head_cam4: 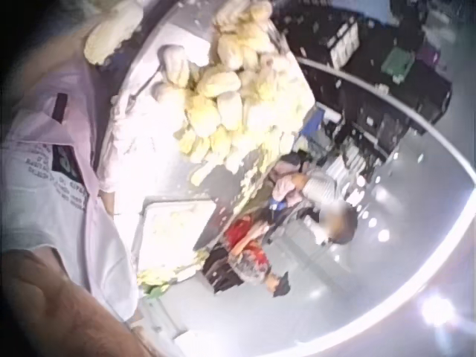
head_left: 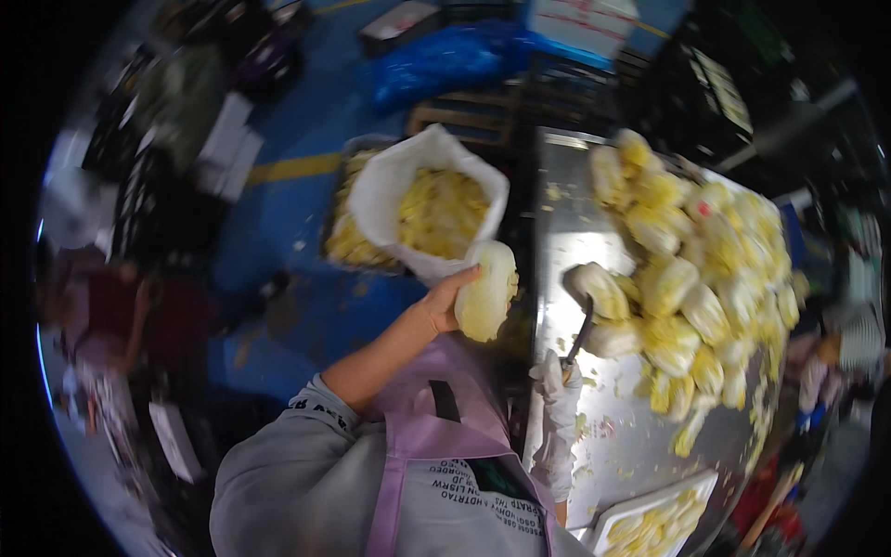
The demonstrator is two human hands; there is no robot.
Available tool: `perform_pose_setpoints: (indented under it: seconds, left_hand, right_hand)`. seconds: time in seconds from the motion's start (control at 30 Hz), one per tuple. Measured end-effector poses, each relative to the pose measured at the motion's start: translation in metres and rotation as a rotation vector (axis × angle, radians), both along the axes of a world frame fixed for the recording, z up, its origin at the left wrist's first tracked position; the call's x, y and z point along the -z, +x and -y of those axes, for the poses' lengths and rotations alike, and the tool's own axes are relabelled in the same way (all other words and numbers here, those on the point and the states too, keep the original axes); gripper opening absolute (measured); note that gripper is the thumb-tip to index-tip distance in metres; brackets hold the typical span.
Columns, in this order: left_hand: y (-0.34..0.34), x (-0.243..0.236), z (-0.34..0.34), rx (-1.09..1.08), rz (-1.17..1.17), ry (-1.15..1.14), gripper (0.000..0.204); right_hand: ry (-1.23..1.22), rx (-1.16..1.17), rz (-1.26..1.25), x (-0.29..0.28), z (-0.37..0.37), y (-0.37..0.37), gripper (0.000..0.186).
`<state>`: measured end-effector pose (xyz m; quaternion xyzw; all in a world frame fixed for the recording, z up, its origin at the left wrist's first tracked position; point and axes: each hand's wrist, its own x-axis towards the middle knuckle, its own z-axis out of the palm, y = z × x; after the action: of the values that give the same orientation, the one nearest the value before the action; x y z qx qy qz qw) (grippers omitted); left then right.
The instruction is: The person repeatedly picks up napa cabbages from a metal table, uses a knife to trim the base, and places the trimmed cabbages into a white sack. The person also discards the trimmed ends into a nearby bin.
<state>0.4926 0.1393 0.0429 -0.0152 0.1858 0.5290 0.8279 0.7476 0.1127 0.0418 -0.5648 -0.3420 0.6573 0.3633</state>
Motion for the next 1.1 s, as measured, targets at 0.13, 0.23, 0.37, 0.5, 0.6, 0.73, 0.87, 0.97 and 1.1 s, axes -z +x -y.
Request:
perform_pose_setpoints:
  seconds: [0.13, 0.23, 0.37, 0.5, 0.6, 0.73, 0.87, 0.97, 1.1]
  left_hand:
    - [-0.037, -0.001, 0.081, -0.183, -0.051, -0.065, 0.072]
    - [-0.07, -0.013, 0.123, -0.295, 0.005, -0.012, 0.072]
    - [-0.124, -0.012, 0.159, -0.385, 0.016, 0.098, 0.071]
    - [-0.186, -0.002, 0.202, -0.423, -0.035, 0.166, 0.07]
    - [-0.241, 0.0, 0.231, -0.449, -0.166, 0.119, 0.068]
    - [-0.305, -0.009, 0.254, -0.42, -0.702, -0.061, 0.067]
    - [-0.359, -0.028, 0.262, -0.285, -1.373, -0.144, 0.069]
    - [-0.387, -0.036, 0.255, -0.24, -1.615, -0.147, 0.066]
    - [-0.42, -0.047, 0.236, -0.187, -1.698, -0.171, 0.06]
  right_hand:
    - [0.008, -0.164, -0.013, -0.004, -0.002, -0.036, 0.017]
    - [0.072, -0.271, 0.043, -0.029, 0.0, -0.079, 0.021]
    - [0.121, -0.484, 0.16, -0.053, 0.011, -0.137, 0.029]
    - [0.138, -0.57, 0.102, -0.033, 0.039, -0.212, 0.029]
    - [0.051, -0.632, 0.136, -0.031, 0.064, -0.284, 0.028]
    - [0.154, -0.717, 0.095, -0.009, 0.095, -0.37, 0.01]
    - [0.517, -0.86, 0.144, -0.004, 0.097, -0.43, 0.011]
    - [0.844, -1.023, 0.233, -0.041, 0.092, -0.473, 0.014]
    - [1.047, -1.119, 0.332, -0.04, 0.074, -0.515, 0.013]
